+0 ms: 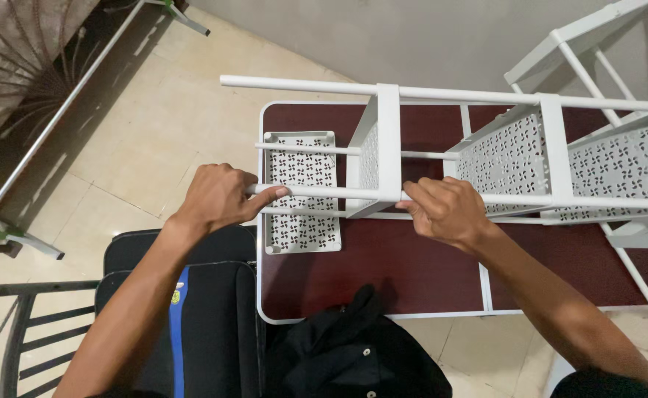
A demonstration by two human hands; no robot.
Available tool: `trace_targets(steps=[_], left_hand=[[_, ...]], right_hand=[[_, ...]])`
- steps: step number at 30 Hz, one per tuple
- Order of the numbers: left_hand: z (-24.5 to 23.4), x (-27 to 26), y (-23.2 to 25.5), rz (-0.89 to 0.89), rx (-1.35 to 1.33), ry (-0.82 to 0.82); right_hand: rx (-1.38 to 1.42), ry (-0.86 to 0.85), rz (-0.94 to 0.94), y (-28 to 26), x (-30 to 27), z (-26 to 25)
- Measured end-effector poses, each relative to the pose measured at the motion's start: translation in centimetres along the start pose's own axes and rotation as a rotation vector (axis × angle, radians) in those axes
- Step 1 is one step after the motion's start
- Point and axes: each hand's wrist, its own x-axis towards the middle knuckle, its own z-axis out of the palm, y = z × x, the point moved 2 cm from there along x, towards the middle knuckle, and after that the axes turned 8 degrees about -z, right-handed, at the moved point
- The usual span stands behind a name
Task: The person assembles a white plastic shelving unit by hand on a maroon table. They insert vertical rods into perforated shelves, connect multiple shelf sections, and align the frame components. The person handles shelves and rods repeatedly to build the structure.
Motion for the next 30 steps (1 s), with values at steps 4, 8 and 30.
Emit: trace_targets(steps=[4,8,30], left_hand=[[-0.4,-0.1,0.5,0.045,-0.02,0.045],[-1.4,-0.6,1.3,0.07,-0.054,0.098],[24.0,-0.1,5.1,-0.38,-0.879,0.295]], right_hand=[[-0.01,0.032,-0.009,-0.2,-0.4,-0.1],[-0.023,0.009,0.004,-0.6,-0.7,-0.6],[-0.018,0.077,0.057,-0.7,-0.2,-0.9]])
